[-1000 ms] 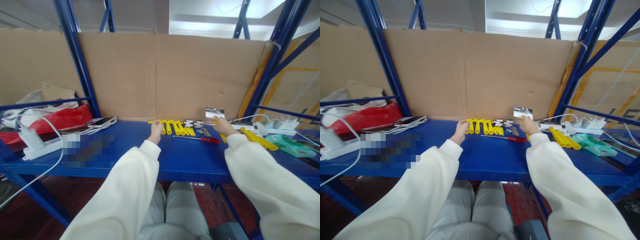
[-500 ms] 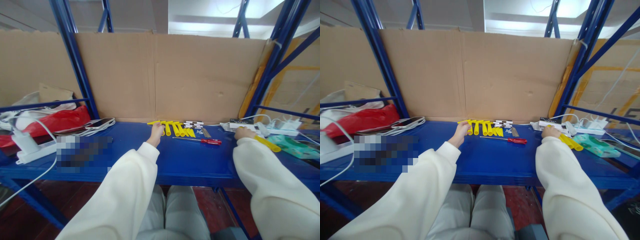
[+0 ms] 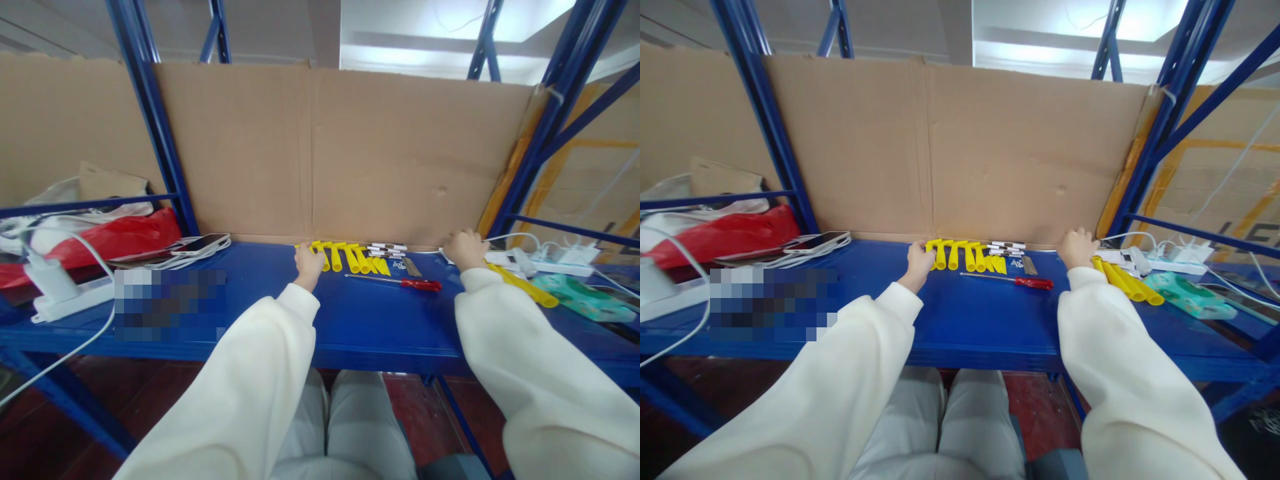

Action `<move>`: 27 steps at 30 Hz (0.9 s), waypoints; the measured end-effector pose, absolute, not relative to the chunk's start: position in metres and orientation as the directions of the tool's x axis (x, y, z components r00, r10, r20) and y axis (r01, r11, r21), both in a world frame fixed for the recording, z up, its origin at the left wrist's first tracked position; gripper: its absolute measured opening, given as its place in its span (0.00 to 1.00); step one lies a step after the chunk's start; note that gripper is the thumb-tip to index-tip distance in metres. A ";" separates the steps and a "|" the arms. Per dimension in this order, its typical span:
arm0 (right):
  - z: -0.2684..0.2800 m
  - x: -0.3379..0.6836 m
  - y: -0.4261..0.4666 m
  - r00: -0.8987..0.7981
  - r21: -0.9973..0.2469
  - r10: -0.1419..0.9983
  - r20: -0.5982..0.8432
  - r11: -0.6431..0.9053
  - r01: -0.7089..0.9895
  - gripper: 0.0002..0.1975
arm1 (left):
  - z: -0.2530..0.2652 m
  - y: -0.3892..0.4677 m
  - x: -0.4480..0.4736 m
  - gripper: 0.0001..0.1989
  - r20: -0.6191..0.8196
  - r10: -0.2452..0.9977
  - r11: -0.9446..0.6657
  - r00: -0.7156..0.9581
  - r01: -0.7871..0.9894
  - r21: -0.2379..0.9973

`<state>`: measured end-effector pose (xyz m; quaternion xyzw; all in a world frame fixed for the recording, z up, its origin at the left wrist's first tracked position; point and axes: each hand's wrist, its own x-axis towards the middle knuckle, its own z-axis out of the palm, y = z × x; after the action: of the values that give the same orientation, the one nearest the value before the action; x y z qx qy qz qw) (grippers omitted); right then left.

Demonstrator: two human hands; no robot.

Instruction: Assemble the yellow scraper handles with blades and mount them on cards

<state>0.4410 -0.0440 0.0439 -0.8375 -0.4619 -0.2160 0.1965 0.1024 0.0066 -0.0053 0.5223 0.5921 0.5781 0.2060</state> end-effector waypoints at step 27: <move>0.016 0.372 -0.038 0.286 -0.338 0.873 0.395 -0.151 0.929 0.18 | -0.014 0.005 0.081 0.15 0.259 0.949 0.005 -0.179 0.832 0.554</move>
<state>0.3722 -0.0379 0.0160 -0.7569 -0.5952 -0.0528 0.2647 0.0809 0.0050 -0.0137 0.6338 0.7026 0.3092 0.0945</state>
